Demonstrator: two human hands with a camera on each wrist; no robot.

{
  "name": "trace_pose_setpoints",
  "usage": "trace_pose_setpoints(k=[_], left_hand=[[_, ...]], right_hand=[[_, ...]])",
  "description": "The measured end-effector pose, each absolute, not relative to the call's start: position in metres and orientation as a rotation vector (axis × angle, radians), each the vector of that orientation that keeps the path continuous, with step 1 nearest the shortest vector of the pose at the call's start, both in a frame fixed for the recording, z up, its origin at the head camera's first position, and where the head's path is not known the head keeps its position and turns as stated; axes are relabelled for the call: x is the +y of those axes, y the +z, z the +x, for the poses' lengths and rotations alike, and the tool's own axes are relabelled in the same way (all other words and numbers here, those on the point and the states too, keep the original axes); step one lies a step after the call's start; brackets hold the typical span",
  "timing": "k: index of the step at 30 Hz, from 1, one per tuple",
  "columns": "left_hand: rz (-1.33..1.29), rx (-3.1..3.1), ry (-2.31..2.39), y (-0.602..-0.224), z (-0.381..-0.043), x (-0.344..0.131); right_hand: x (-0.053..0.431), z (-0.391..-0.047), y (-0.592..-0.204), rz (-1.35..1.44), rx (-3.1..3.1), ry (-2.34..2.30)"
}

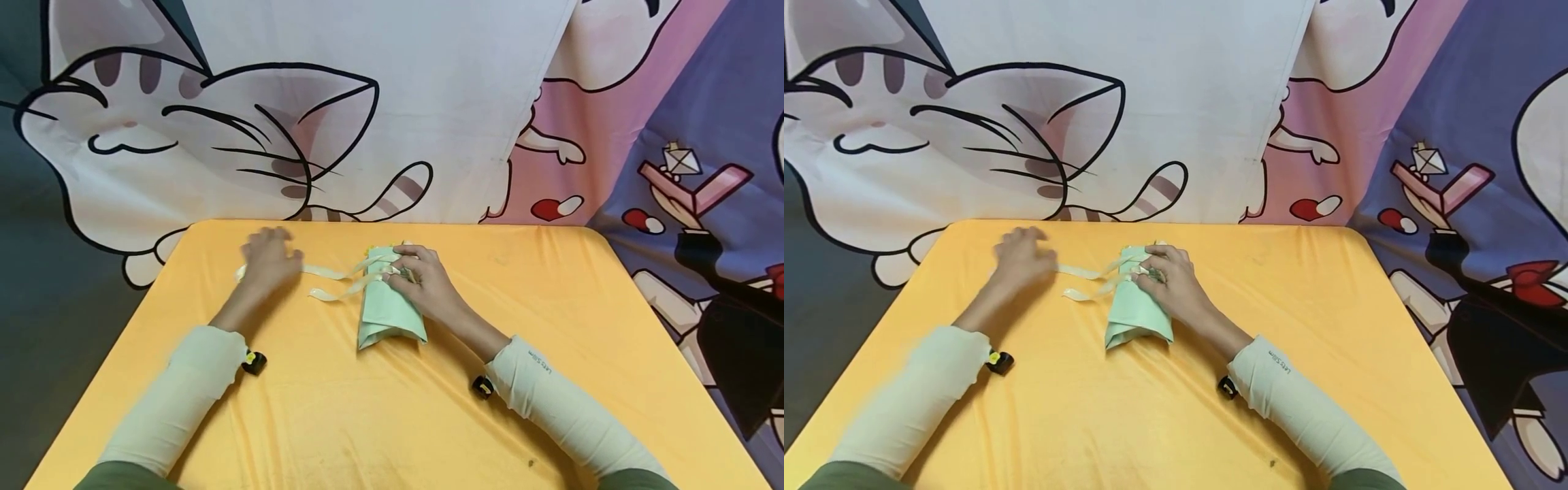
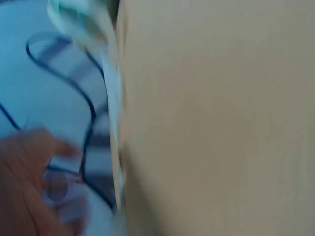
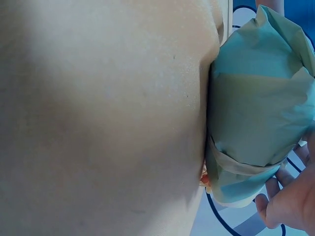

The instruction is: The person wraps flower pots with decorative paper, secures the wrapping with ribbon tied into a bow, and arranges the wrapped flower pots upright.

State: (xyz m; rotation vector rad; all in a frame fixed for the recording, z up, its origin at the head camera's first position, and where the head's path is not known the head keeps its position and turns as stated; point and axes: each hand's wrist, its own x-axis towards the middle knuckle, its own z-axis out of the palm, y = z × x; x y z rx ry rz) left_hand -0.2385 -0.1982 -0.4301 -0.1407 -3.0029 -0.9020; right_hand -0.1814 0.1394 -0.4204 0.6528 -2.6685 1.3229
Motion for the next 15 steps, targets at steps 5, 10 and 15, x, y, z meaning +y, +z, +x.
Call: trace_pose_setpoints(k=[5,10,15], left_hand=[[-0.734,-3.009,-1.276,-0.434,-0.238,-0.151],[-0.752,-2.919,-1.460,-0.438,-0.239,-0.139],[-0.576,-2.827,-1.499,-0.434,-0.242,-0.158]], right_hand=[[0.139,-0.183,-0.420,0.648,-2.661,1.316],[0.139,-0.183,-0.420,0.636,-2.667,1.327],[0.139,-0.183,-0.420,0.630,-2.678,1.343]])
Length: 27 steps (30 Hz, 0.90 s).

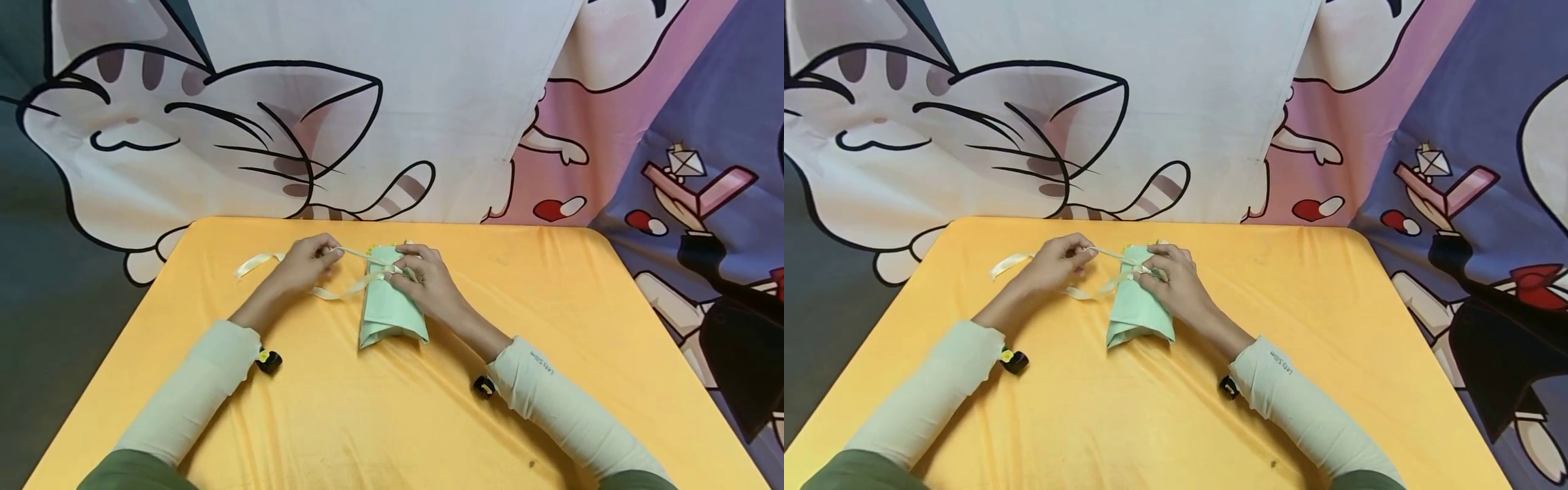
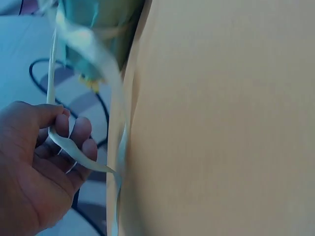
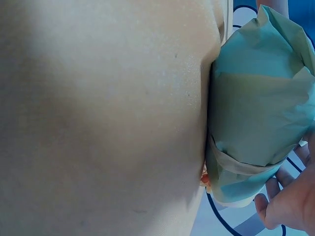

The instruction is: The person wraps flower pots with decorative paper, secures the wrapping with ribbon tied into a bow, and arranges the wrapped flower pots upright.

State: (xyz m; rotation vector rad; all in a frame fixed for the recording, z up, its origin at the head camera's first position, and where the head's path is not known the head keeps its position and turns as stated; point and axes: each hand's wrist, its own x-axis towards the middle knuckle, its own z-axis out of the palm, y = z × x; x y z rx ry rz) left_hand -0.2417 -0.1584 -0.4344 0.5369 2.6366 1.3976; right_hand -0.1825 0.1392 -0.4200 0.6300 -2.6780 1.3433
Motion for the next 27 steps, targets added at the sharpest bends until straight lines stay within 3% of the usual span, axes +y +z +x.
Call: trace_pose_setpoints(k=[6,11,19,27], left_hand=[[0.495,2.724,1.145,-0.427,-0.243,-0.184],[0.543,2.634,0.875,-0.399,-0.231,-0.195],[0.449,2.210,1.283,-0.348,-0.180,-0.147],[0.433,1.660,1.582,-0.334,-0.151,-0.103]], right_hand=[[0.140,-0.183,-0.418,0.630,-2.678,1.331],[0.140,-0.183,-0.417,0.640,-2.687,1.322],[0.139,-0.183,-0.412,0.654,-2.728,1.291],[0.141,-0.185,-0.410,0.684,-2.750,1.222]])
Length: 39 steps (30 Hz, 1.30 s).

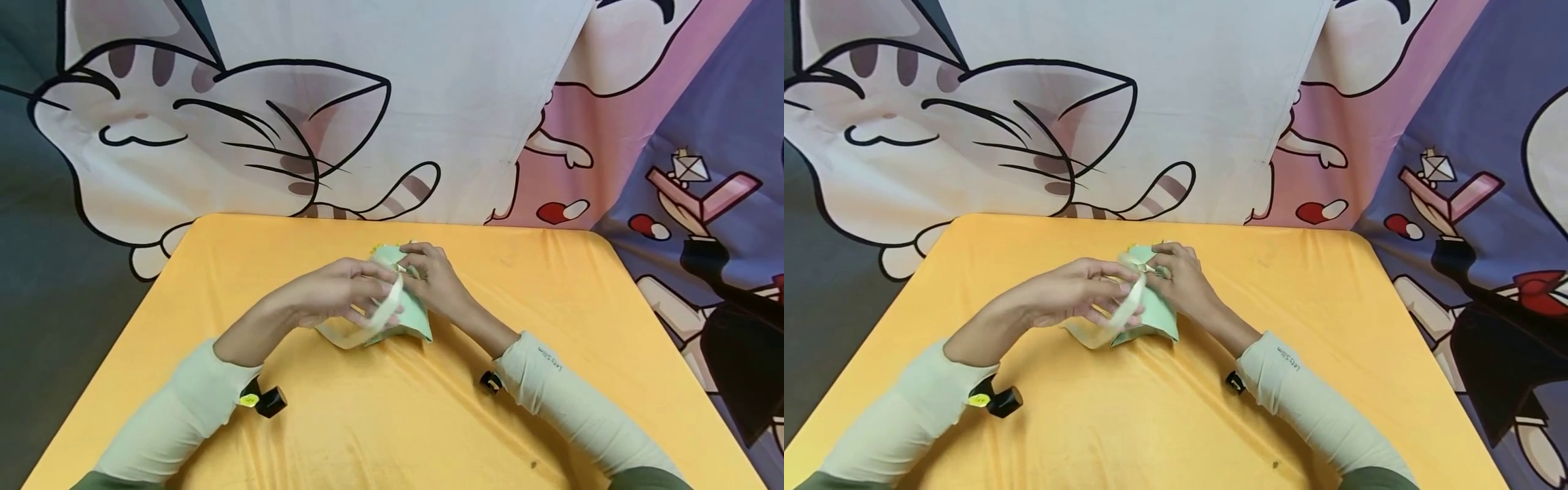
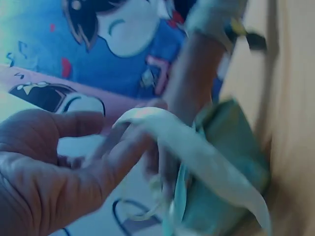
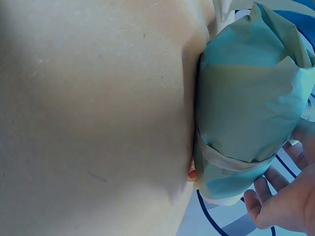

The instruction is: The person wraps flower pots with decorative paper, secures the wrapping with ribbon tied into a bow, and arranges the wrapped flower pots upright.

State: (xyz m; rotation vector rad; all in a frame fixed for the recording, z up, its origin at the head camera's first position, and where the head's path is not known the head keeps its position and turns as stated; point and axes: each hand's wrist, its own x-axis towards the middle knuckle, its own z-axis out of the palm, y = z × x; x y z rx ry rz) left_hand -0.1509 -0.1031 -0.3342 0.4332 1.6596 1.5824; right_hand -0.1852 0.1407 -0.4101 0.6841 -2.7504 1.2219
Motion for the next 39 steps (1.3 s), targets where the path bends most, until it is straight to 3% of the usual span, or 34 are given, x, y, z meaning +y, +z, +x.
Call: trace_pose_setpoints(k=[7,18,22,31,35,39], left_hand=[[0.514,1.534,1.576,-0.340,-0.139,-0.094],[0.738,2.487,1.317,-0.360,-0.150,-0.096],[0.647,2.792,1.324,-0.374,-0.165,-0.101],[0.587,2.417,1.502,-0.387,-0.171,-0.099],[0.854,2.463,1.442,-0.383,-0.165,-0.098],[1.474,2.593,1.123,-0.381,-0.153,-0.091]], right_hand=[[0.142,-0.186,-0.410,0.693,-2.761,1.192],[0.141,-0.185,-0.406,0.645,-2.757,1.267],[0.140,-0.185,-0.407,0.660,-2.755,1.293],[0.141,-0.185,-0.408,0.657,-2.755,1.290],[0.142,-0.186,-0.407,0.680,-2.736,1.277],[0.142,-0.186,-0.406,0.689,-2.742,1.245]])
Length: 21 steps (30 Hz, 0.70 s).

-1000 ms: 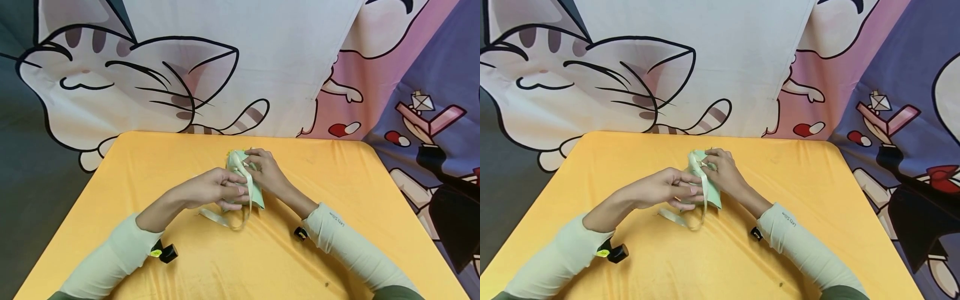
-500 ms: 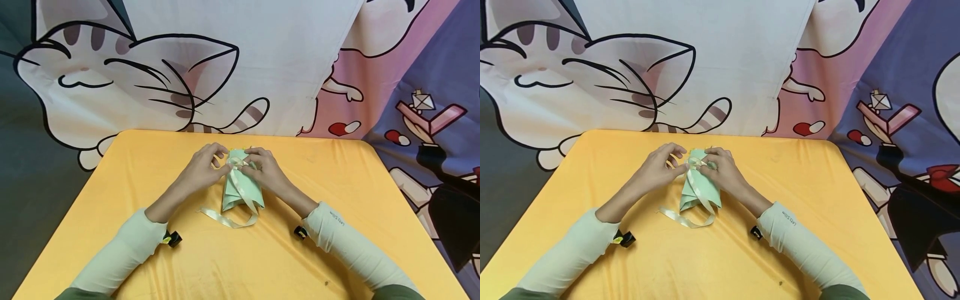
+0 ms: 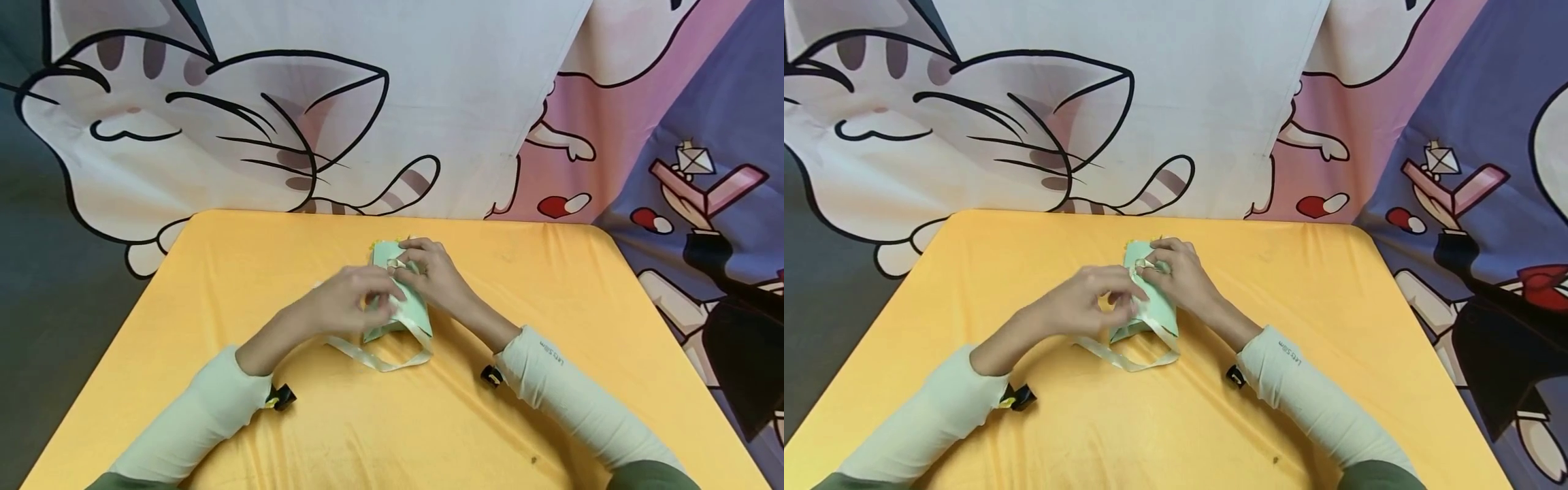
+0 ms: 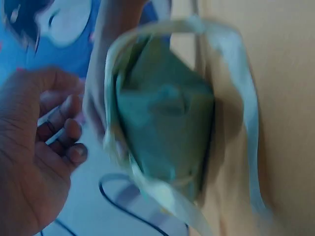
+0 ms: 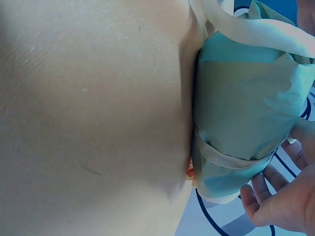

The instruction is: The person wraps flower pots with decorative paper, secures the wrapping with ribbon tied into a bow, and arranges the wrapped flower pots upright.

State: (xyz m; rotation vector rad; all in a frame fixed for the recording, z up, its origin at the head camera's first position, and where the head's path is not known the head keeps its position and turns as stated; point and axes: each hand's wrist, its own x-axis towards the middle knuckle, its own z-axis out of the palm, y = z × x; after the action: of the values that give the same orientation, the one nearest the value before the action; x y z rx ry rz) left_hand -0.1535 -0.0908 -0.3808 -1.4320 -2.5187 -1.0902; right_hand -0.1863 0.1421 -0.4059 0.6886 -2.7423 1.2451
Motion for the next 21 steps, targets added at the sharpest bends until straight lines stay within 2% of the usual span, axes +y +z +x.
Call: trace_pose_setpoints(k=[3,7,11,16,21], left_hand=[[-1.673,-2.367,-0.631,-0.380,-0.141,-0.078],[-1.707,-2.198,-0.286,-0.388,-0.132,-0.059],[-1.596,-2.088,-0.401,-0.396,-0.130,-0.043],[-1.337,-2.206,-0.590,-0.399,-0.125,-0.031],[-1.276,-2.381,-0.900,-0.392,-0.129,-0.038]], right_hand=[[0.142,-0.187,-0.404,0.675,-2.760,1.237],[0.143,-0.187,-0.403,0.664,-2.768,1.269],[0.142,-0.188,-0.403,0.703,-2.755,1.243],[0.142,-0.190,-0.402,0.744,-2.744,1.182],[0.143,-0.191,-0.400,0.757,-2.744,1.199]])
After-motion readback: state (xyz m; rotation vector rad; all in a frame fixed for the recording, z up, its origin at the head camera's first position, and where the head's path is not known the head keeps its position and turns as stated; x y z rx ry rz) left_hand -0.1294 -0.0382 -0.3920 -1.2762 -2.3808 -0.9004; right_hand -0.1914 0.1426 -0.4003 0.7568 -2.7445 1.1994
